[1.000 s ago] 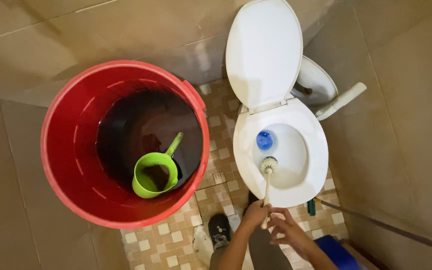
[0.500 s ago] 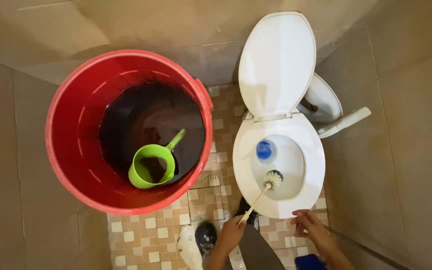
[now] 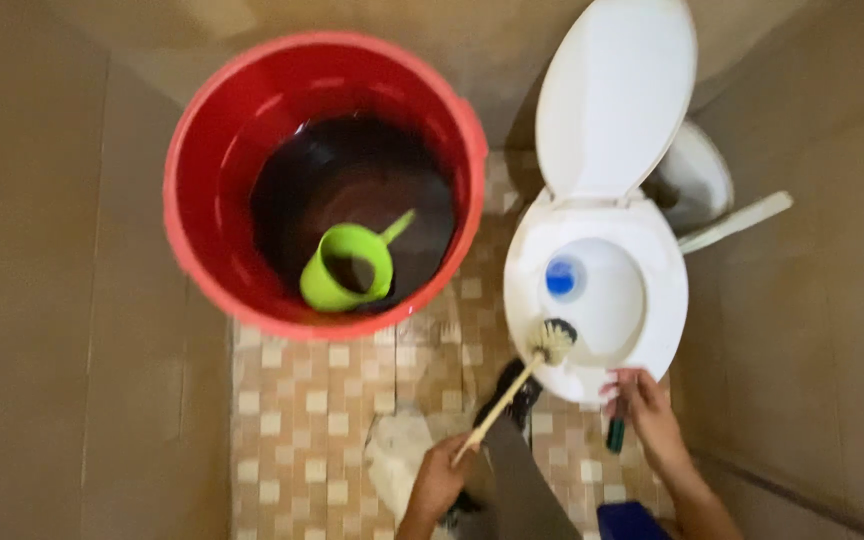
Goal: The person pours blue toilet cleaner into the bowl, scrubs the interior with a toilet brush, and then uses a green scoop to pour water from a red bucket into the bowl multiple times. The person also uses a floor squeegee to push water on the tiled floor.
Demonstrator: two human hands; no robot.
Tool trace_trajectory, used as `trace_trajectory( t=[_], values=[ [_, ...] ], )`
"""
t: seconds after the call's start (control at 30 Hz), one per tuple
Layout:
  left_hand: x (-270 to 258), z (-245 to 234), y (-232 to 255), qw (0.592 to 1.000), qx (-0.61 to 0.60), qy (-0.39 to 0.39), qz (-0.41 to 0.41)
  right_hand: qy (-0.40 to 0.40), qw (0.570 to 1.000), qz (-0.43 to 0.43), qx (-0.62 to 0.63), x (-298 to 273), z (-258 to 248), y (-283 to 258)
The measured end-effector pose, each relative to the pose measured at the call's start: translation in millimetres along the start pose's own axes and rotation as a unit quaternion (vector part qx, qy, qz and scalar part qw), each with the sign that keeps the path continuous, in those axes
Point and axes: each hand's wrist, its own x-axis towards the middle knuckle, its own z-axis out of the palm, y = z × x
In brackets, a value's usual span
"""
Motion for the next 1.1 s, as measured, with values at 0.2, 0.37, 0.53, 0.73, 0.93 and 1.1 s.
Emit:
trace_trajectory(
  t=[0.2,0.37,0.53,0.73,0.93,1.1],
  values=[
    [-75.0,-47.3,-17.6,0.974,-0.017,-0.001,-0.226,-0.097,0.982,-0.163,-0.014,-24.0,83.4,-83.3],
    [-106.1,-63.4,-110.5,0.980,-0.087,0.158,-0.085,-0.160,0.926,-0.323,-0.109,-1.8,165.4,-129.6],
    [-107.5,-70.1,-162.4,0.957,-0.147,0.225,-0.106,-0.167,0.868,-0.420,-0.205,43.1,252.9,-172.0],
    [-79.7,-56.0,-214.6,0.930,-0.196,0.264,-0.163,-0.138,0.767,-0.470,-0.414,152.0,345.0,-172.2],
    [-36.9,-18.5,-270.1,0.893,-0.231,0.304,-0.237,-0.172,0.641,-0.432,-0.611,259.5,391.1,-145.8],
    [-30.3,-3.3,-235.2,0.879,-0.237,0.358,-0.208,-0.264,0.540,-0.315,-0.734,321.3,393.1,-139.3]
  ],
)
